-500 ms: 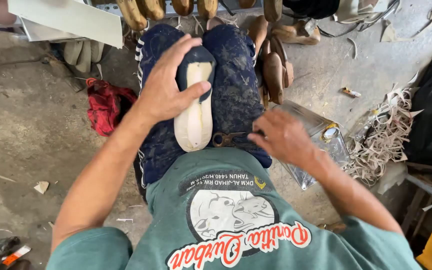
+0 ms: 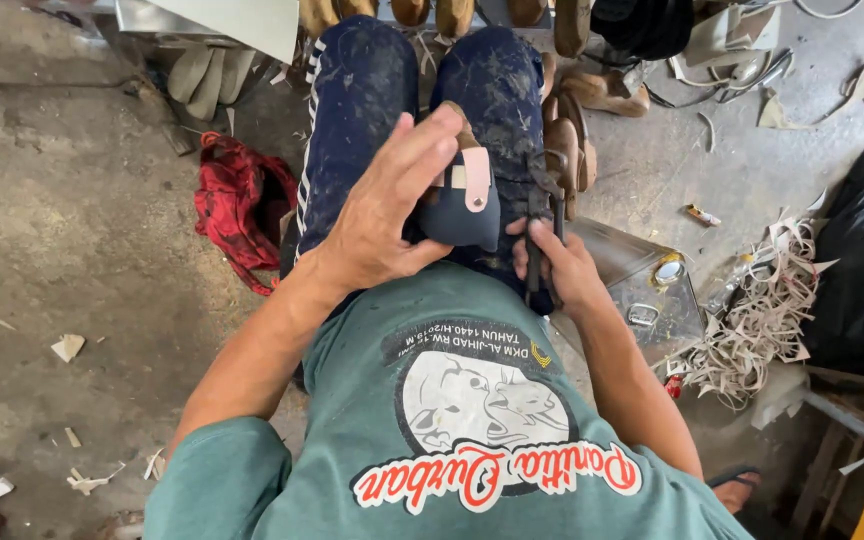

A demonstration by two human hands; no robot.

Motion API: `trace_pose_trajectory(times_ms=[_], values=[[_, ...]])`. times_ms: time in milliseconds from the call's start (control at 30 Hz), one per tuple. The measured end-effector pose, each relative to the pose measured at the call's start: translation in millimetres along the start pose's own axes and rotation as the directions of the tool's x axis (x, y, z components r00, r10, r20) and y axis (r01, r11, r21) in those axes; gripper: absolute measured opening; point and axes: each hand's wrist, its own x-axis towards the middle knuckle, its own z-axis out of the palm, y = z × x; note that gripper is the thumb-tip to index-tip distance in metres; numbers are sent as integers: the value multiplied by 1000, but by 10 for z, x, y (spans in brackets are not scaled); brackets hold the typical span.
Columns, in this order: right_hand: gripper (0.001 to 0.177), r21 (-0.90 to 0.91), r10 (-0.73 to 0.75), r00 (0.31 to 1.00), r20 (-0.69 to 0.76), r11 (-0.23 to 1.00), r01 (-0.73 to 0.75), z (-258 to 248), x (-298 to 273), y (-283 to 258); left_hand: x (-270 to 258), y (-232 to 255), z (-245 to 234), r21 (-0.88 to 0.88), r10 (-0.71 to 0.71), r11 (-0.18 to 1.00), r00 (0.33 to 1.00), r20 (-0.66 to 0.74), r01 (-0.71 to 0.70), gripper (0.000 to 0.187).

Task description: Lasting a shoe upper by pulling the leather over a last with pliers and securing it with a hammer.

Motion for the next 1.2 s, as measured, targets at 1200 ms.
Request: trace_pose_trajectory(times_ms=[1200], values=[[37,-822,-72,913,402,411,394,1103,-159,-1309,185,168,-557,-137,-431,902,849,-306,409,52]])
